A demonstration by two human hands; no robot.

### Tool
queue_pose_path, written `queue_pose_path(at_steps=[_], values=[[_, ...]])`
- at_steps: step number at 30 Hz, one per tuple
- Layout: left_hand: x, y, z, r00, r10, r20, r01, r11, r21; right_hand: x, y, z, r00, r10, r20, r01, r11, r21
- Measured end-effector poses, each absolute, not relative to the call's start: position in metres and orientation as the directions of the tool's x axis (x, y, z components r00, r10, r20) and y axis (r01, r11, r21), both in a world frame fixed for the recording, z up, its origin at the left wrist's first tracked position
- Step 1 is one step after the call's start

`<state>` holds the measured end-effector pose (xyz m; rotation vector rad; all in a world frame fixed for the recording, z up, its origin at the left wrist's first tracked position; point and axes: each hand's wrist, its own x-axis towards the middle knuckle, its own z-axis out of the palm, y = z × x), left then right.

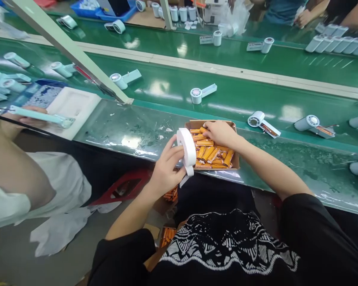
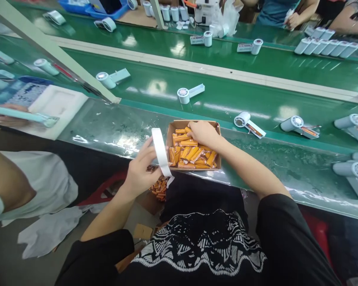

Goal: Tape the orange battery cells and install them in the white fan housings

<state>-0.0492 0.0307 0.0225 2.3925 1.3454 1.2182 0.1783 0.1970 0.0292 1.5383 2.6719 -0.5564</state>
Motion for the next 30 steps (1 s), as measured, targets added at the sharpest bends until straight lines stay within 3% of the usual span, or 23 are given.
queue_pose_path(at_steps=[2, 5, 9, 12, 18, 20, 22, 25, 27, 30], values=[[-0.047, 0.034, 0.021, 0.329, 0.738, 0.589, 0.650, -0.630, 0.426, 0.186, 0.199, 0.029, -0.550, 0.830, -0.097, 0.774, 0.463, -0.431], [-0.047, 0.039, 0.018, 0.409, 0.718, 0.564, 0.662, -0.658, 0.358, 0.212, 0.181, 0.038, -0.466, 0.865, 0.189, 0.614, 0.469, -0.635], [-0.042, 0.040, 0.015, 0.522, 0.721, 0.456, 0.676, -0.676, 0.294, 0.248, 0.139, 0.047, -0.382, 0.810, 0.445, 0.510, 0.586, -0.629], [-0.035, 0.039, 0.014, 0.551, 0.719, 0.423, 0.681, -0.681, 0.270, 0.267, 0.113, 0.037, -0.425, 0.759, 0.493, 0.455, 0.650, -0.609], [-0.019, 0.042, 0.017, 0.589, 0.692, 0.417, 0.658, -0.711, 0.249, 0.274, 0.087, 0.004, -0.553, 0.715, 0.429, 0.370, 0.671, -0.642], [-0.015, 0.043, 0.019, 0.607, 0.687, 0.399, 0.664, -0.714, 0.220, 0.268, 0.077, -0.002, -0.524, 0.705, 0.479, 0.312, 0.682, -0.662], [-0.012, 0.045, 0.022, 0.613, 0.689, 0.386, 0.677, -0.710, 0.193, 0.261, 0.066, -0.006, -0.380, 0.754, 0.536, 0.253, 0.642, -0.724], [-0.011, 0.046, 0.030, 0.605, 0.695, 0.388, 0.682, -0.704, 0.199, 0.256, 0.057, -0.005, -0.189, 0.897, 0.401, 0.109, 0.424, -0.899], [-0.010, 0.049, 0.037, 0.609, 0.695, 0.382, 0.667, -0.709, 0.228, 0.261, 0.061, 0.005, -0.269, 0.943, 0.198, 0.058, 0.221, -0.974], [-0.004, 0.056, 0.048, 0.631, 0.691, 0.353, 0.646, -0.720, 0.255, 0.281, 0.078, 0.031, -0.433, 0.900, -0.055, 0.186, 0.030, -0.982]])
